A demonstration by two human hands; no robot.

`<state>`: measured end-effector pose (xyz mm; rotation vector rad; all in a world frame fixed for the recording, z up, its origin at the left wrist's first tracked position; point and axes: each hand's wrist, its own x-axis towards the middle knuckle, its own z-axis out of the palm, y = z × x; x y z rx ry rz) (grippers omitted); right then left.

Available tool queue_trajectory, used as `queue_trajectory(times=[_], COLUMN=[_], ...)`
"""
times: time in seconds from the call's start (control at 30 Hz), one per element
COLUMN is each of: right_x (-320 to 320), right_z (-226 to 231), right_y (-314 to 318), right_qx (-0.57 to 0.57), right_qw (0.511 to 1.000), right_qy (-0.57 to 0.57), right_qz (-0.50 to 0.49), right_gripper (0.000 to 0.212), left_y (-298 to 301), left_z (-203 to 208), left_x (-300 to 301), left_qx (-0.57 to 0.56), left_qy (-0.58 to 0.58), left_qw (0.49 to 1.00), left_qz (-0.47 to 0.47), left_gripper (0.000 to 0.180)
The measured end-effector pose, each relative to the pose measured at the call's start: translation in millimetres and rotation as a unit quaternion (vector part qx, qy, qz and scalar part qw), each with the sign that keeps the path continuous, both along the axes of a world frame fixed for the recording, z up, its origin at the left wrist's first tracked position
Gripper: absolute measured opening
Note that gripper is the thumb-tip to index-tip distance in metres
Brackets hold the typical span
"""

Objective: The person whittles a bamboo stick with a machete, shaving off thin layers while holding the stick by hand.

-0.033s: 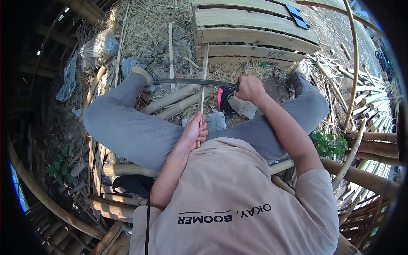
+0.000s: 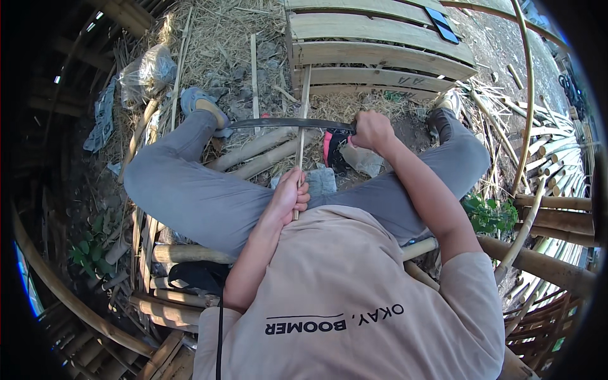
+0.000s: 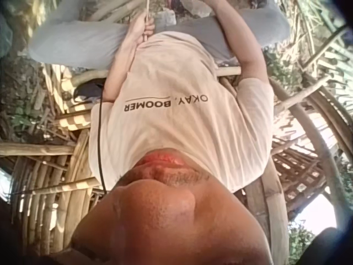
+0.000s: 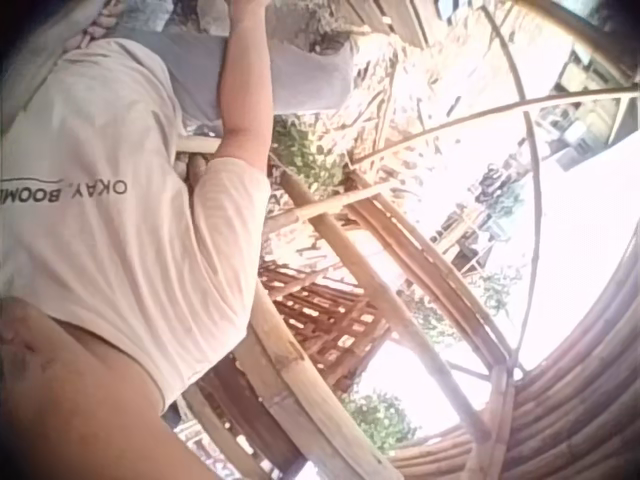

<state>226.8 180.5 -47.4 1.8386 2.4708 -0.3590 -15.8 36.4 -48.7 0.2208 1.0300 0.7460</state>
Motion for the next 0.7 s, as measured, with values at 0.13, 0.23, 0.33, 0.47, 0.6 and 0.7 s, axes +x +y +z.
queue_trajectory(times=[0.13, 0.23, 0.33, 0.47, 0.6, 0.7], right_x=[0, 2, 3, 4, 1, -2], right_z=[-1, 10, 13, -2, 4, 14], right_y=[11, 11, -2, 4, 5, -1], right_qx=[0.011, 0.042, 0.073, 0.068, 0.062, 0.065], right_qw=[0.999, 0.998, 0.991, 0.997, 0.997, 0.996], right_qy=[-0.030, -0.025, -0.015, -0.004, 0.004, -0.004], right_qz=[0.015, 0.047, 0.108, 0.035, 0.041, 0.061], right_gripper=[0.027, 0.027, 0.027, 0.025, 0.024, 0.023], left_y=[-1, -6, -4, 1, 4, 3], left_z=[0, 2, 2, 7, 1, 1], left_x=[0, 4, 5, 6, 0, -8], left_qx=[0.003, 0.002, -0.008, -0.012, -0.011, -0.030], left_qy=[0.004, -0.011, -0.023, 0.007, -0.013, -0.095], left_qw=[1.000, 1.000, 1.000, 1.000, 1.000, 0.995], left_qz=[0.008, 0.018, 0.017, 0.011, -0.004, -0.005], left_gripper=[0.030, 0.030, 0.031, 0.032, 0.033, 0.035])
